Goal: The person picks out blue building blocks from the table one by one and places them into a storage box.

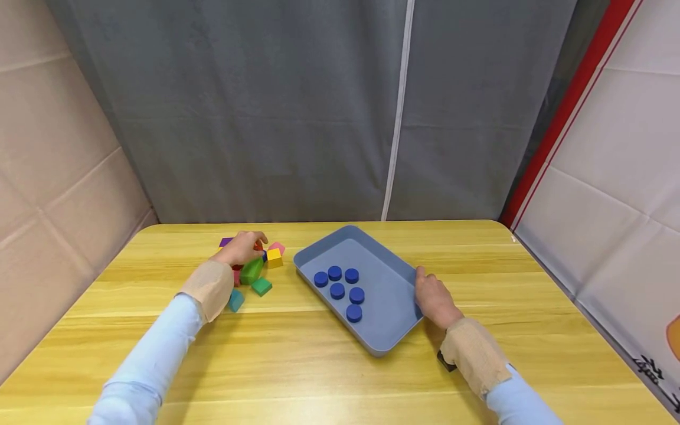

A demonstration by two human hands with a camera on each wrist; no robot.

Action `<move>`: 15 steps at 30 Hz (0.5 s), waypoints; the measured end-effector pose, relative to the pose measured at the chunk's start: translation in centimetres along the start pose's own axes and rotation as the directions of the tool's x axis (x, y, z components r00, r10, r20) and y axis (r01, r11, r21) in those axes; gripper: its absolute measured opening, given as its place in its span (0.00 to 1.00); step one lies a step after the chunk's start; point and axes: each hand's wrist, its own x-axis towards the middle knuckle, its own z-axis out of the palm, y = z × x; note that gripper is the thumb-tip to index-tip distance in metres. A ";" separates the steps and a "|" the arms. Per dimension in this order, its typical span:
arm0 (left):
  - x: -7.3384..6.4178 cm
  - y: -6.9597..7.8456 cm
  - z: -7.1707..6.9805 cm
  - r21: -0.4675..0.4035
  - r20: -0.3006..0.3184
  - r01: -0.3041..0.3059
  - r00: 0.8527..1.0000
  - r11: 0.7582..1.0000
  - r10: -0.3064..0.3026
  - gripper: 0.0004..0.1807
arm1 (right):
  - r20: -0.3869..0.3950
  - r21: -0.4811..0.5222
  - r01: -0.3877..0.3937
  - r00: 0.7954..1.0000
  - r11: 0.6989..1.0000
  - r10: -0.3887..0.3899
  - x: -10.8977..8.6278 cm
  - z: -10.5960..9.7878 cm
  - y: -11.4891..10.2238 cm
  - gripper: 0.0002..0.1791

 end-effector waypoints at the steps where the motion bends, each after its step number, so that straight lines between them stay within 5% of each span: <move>1: 0.1 0.0 0.0 0.013 0.008 -0.004 1.000 1.000 0.004 0.17 | -0.004 0.003 0.001 1.000 1.000 0.000 0.0 0.0 0.0 0.17; 14: 1.4 1.6 -0.4 0.158 0.157 0.115 0.978 0.981 -0.140 0.12 | 0.029 0.007 -0.024 0.999 1.000 0.023 -0.1 -0.5 -0.4 0.17; 15: 1.1 1.9 -0.5 0.047 0.189 0.179 0.964 0.983 -0.185 0.12 | 0.030 0.007 -0.024 0.999 1.000 0.024 -0.1 -0.5 -0.4 0.17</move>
